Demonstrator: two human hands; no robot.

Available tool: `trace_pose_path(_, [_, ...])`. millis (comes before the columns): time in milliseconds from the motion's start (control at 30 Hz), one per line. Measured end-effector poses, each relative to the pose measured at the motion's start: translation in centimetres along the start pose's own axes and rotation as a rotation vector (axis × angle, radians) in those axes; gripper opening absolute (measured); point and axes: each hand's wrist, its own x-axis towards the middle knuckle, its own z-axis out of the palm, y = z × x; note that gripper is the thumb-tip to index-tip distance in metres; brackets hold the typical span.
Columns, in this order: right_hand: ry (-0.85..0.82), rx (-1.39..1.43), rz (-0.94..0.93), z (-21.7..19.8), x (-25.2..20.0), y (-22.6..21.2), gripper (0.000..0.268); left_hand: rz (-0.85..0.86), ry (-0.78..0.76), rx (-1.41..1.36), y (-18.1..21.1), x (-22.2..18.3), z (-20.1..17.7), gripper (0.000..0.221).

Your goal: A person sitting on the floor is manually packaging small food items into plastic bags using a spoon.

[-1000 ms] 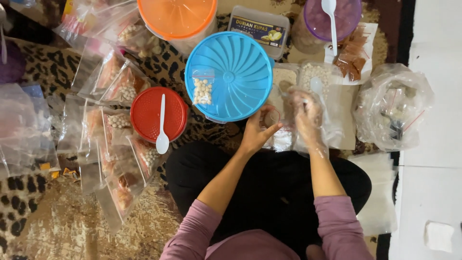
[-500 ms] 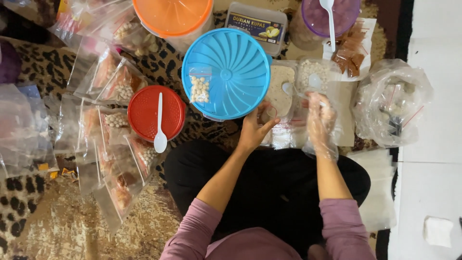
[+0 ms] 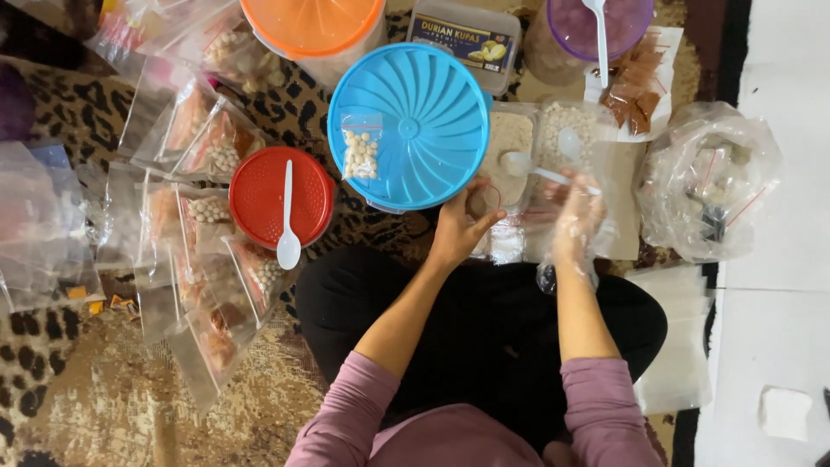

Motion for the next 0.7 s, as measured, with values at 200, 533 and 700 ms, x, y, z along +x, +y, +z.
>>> trace_pose_path(200, [0.171, 0.184, 0.152, -2.4, 2.6, 0.9, 0.036, 0.048, 0.011, 0.038, -0.7, 0.0, 0.3, 0.065])
trace_pose_path(533, [-0.111, 0.014, -0.283, -1.0, -3.6, -8.0, 0.032, 0.111, 0.012, 0.104, -1.1, 0.0, 0.6, 0.062])
trace_pose_path(700, [-0.398, -0.516, -0.988, -0.7, -6.5, -14.8, 0.010, 0.103, 0.008, 0.118, -0.2, -0.1, 0.5, 0.063])
